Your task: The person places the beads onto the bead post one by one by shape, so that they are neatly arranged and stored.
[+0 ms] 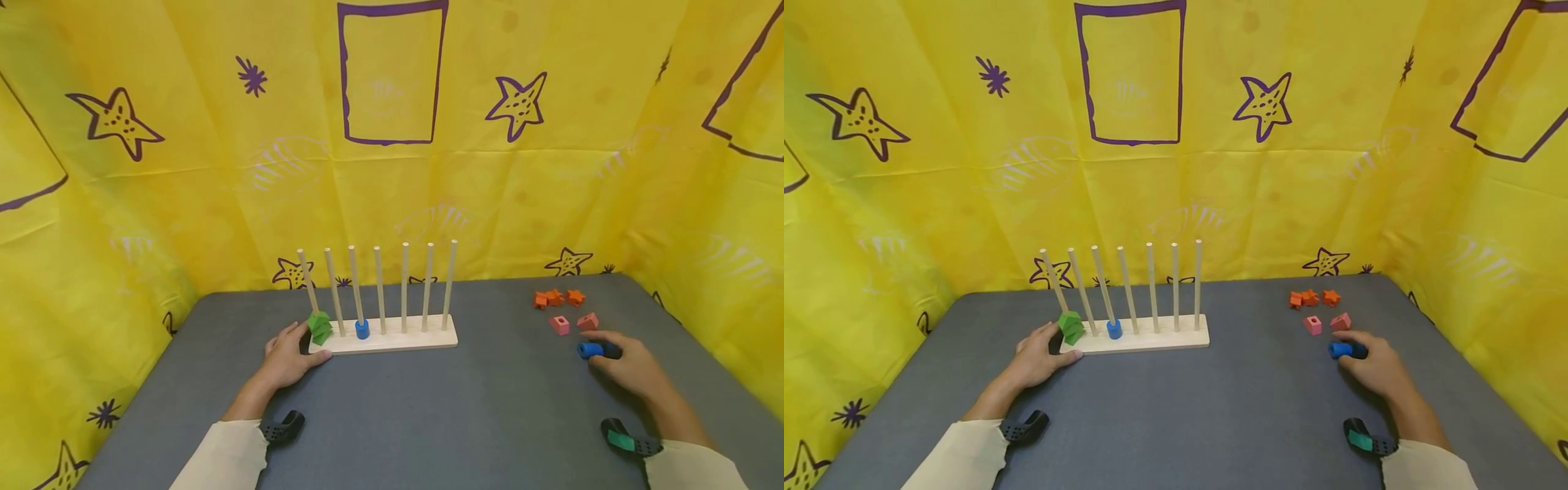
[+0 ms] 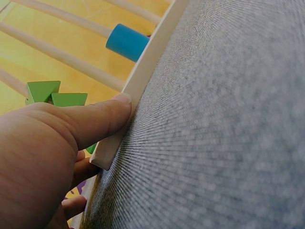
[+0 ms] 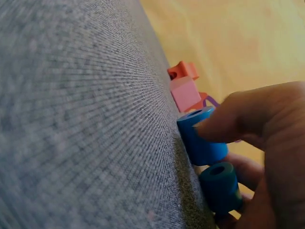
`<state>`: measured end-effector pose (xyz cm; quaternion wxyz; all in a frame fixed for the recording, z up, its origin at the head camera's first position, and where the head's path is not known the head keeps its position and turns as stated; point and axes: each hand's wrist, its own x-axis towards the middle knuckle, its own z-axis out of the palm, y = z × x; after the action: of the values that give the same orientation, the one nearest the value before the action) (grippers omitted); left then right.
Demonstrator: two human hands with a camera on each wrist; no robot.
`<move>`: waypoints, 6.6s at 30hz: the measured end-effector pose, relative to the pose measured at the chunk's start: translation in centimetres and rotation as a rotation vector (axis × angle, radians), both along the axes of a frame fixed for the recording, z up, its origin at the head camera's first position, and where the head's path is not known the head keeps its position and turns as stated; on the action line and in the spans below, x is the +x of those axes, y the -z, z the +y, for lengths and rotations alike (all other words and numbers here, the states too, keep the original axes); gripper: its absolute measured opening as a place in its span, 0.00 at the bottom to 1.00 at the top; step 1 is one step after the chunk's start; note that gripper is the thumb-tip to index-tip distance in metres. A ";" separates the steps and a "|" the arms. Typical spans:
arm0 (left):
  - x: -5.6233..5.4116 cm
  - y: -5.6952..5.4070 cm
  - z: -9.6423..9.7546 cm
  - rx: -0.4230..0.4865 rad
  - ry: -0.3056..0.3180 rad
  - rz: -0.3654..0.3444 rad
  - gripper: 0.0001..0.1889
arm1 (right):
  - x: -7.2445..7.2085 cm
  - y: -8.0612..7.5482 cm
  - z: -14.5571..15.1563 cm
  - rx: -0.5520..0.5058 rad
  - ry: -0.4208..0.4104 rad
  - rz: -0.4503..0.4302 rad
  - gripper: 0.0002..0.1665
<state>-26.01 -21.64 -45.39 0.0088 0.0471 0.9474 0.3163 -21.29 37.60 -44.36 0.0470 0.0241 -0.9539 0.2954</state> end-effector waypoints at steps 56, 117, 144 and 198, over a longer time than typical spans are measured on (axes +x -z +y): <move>-0.1 0.0 -0.2 0.003 0.024 0.029 0.44 | 0.8 -9.1 -9.1 -0.395 -0.058 0.341 0.21; -0.2 0.0 -0.1 0.012 0.041 0.034 0.42 | -7.8 -17.2 -34.9 -0.575 -0.512 0.338 0.20; -0.3 0.0 -0.2 0.005 0.033 0.021 0.42 | -7.9 -12.2 -36.9 -0.858 -0.353 0.153 0.25; -0.1 -0.2 0.0 0.010 0.014 -0.002 0.43 | -7.2 -1.8 -37.4 -0.767 -0.211 0.122 0.14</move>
<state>-26.08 -21.66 -45.14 0.0116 0.0537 0.9454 0.3211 -28.53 0.21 -42.54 0.0784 0.1201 -0.7622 0.6313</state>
